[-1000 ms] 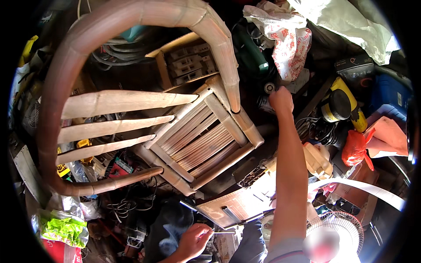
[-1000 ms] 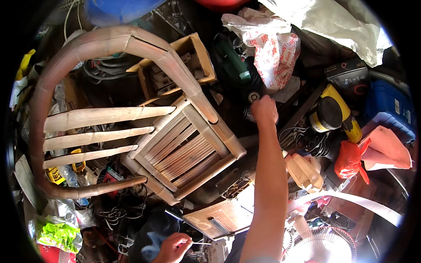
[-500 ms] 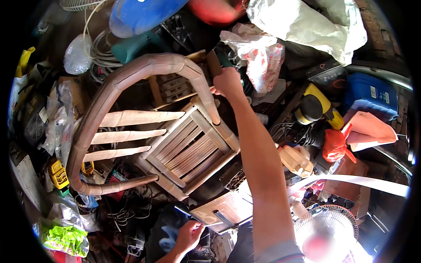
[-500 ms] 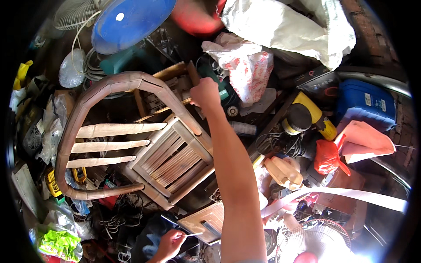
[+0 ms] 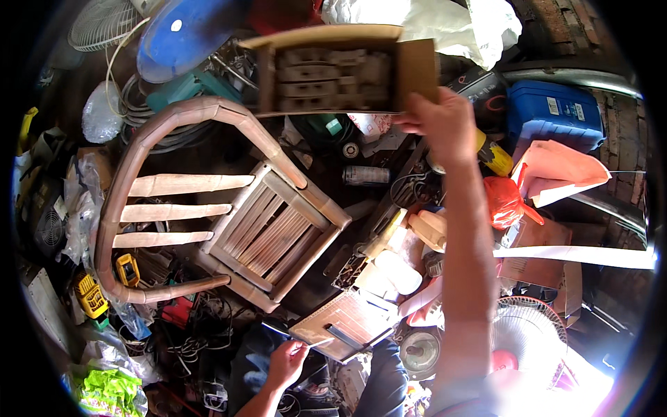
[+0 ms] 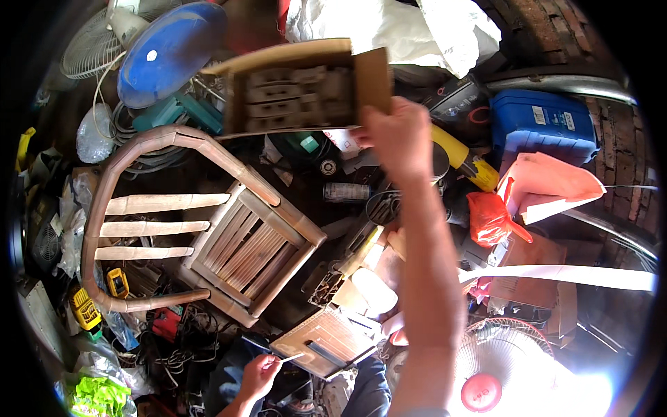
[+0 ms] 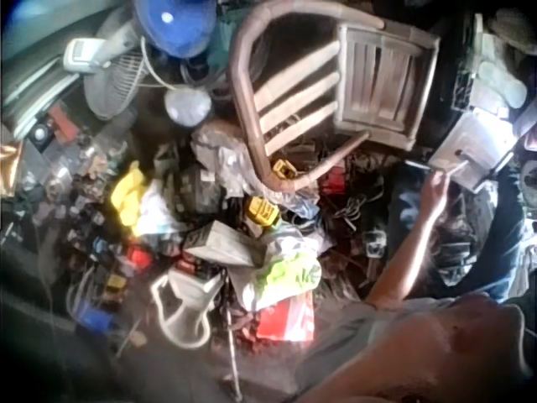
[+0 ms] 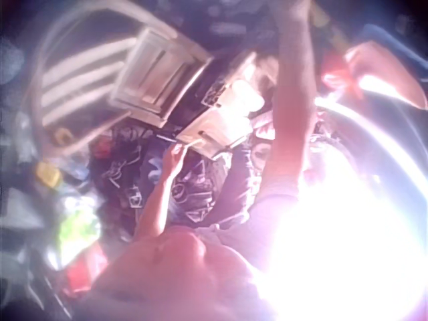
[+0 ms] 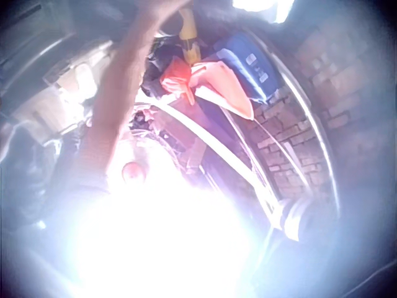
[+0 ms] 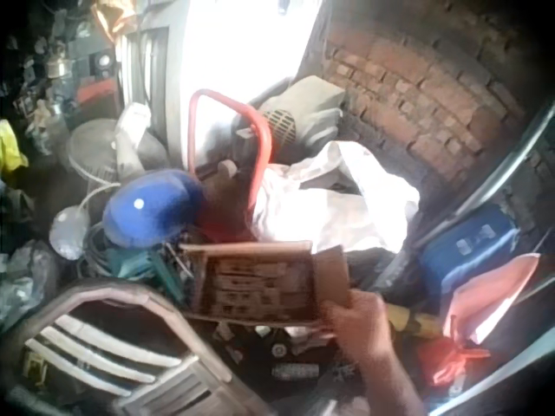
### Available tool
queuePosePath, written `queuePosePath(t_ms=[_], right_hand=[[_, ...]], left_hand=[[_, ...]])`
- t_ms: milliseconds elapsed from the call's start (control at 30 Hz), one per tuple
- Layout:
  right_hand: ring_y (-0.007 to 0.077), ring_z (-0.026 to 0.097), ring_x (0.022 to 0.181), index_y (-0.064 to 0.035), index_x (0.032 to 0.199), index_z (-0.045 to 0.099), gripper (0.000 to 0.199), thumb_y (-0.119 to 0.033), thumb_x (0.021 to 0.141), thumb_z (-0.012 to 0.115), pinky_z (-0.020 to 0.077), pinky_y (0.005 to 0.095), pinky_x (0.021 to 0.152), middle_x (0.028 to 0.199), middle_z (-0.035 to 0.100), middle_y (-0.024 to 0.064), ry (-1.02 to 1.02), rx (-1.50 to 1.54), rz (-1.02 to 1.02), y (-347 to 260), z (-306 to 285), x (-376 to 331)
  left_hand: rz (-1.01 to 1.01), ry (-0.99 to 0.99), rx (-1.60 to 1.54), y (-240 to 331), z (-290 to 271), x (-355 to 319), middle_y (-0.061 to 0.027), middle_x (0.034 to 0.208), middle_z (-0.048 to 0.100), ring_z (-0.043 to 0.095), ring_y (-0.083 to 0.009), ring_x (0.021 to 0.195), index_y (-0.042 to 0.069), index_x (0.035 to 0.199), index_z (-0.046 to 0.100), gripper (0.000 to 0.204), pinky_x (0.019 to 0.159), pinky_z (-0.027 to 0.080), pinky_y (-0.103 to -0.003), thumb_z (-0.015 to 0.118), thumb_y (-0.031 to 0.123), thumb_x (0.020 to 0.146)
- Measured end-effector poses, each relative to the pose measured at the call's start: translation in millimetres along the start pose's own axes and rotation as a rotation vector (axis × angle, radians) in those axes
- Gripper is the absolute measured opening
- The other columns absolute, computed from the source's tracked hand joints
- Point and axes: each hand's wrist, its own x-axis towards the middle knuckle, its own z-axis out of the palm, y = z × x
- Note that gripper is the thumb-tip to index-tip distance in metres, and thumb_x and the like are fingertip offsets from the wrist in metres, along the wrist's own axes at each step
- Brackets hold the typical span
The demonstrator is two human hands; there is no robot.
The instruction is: The person assembles cylindrical motor stators by inserting metal laminated cores into copper-wound coils on a workbench. They then move to a cluttered area, sit on a chair, and use a knife to cut a strip of white tape on a cutting mat.
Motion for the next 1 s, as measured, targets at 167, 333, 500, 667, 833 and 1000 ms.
queuePosePath(t_ms=[167, 333, 500, 667, 833, 1000], right_hand=[[0.0147, 0.062, 0.054, 0.0039, 0.102, 0.064, 0.027, -0.014, 0.082, 0.059, 0.0527, 0.0257, 0.048, 0.075, 0.065, 0.0102, 0.261, -0.307, 0.088, 15.5, -116.0, 75.1], [0.0181, 0.062, 0.080, 0.0021, 0.115, 0.053, 0.049, -0.033, 0.083, 0.062, 0.0489, 0.0291, 0.062, 0.096, 0.063, 0.0142, 0.400, -0.479, 0.020, 64.0, -96.5, 135.0], [0.0237, 0.060, 0.095, 0.0094, 0.120, 0.048, 0.064, -0.041, 0.084, 0.062, 0.0464, 0.0339, 0.080, 0.111, 0.060, 0.0204, 0.110, -0.435, 0.130, 147.5, -28.6, 130.2], [0.0204, 0.059, 0.092, 0.0035, 0.126, 0.050, 0.062, -0.041, 0.084, 0.063, 0.0467, 0.0344, 0.078, 0.108, 0.062, 0.0115, 0.133, -0.450, 0.021, 145.8, -15.1, 120.1], [0.0164, 0.061, 0.088, 0.0069, 0.122, 0.053, 0.048, -0.026, 0.088, 0.062, 0.0494, 0.0301, 0.074, 0.100, 0.064, 0.0099, 0.212, -0.389, -0.013, 132.3, -22.5, 85.3], [0.0125, 0.060, 0.094, 0.0029, 0.129, 0.048, 0.042, -0.015, 0.092, 0.057, 0.0482, 0.0243, 0.076, 0.113, 0.062, 0.0077, -0.164, 0.146, 0.013, 56.7, 66.6, -21.5]], left_hand=[[-0.006, -0.029, 0.081, 0.1, 1.5, -0.4, -0.0135, 0.082, 0.066, 0.067, -0.0245, 0.073, 0.002, 0.090, 0.064, 0.015, 0.064, 0.052, -0.032, 0.066, 0.017, 0.086], [0.021, -0.049, 0.172, -2.7, 7.9, -1.6, -0.0089, 0.080, 0.067, 0.066, -0.0163, 0.072, 0.003, 0.091, 0.064, 0.015, 0.064, 0.051, -0.028, 0.066, 0.017, 0.086], [0.006, -0.051, 0.120, 3.8, 5.7, -0.9, -0.0131, 0.084, 0.066, 0.066, -0.0261, 0.073, 0.004, 0.093, 0.065, 0.018, 0.063, 0.052, -0.033, 0.064, 0.021, 0.087], [-0.027, -0.028, 0.101, 2.2, 9.7, -7.2, -0.0136, 0.086, 0.066, 0.066, -0.0271, 0.074, 0.004, 0.093, 0.065, 0.018, 0.065, 0.052, -0.034, 0.064, 0.021, 0.087], [-0.025, -0.072, 0.126, 4.2, 5.9, -7.7, -0.0146, 0.088, 0.064, 0.064, -0.0293, 0.083, 0.006, 0.097, 0.064, 0.018, 0.070, 0.050, -0.037, 0.059, 0.021, 0.089], [-0.177, 0.020, -0.093, 9.4, -1.5, -11.1, -0.0133, 0.094, 0.063, 0.064, -0.0262, 0.085, 0.005, 0.098, 0.064, 0.019, 0.076, 0.050, -0.034, 0.058, 0.021, 0.090]])
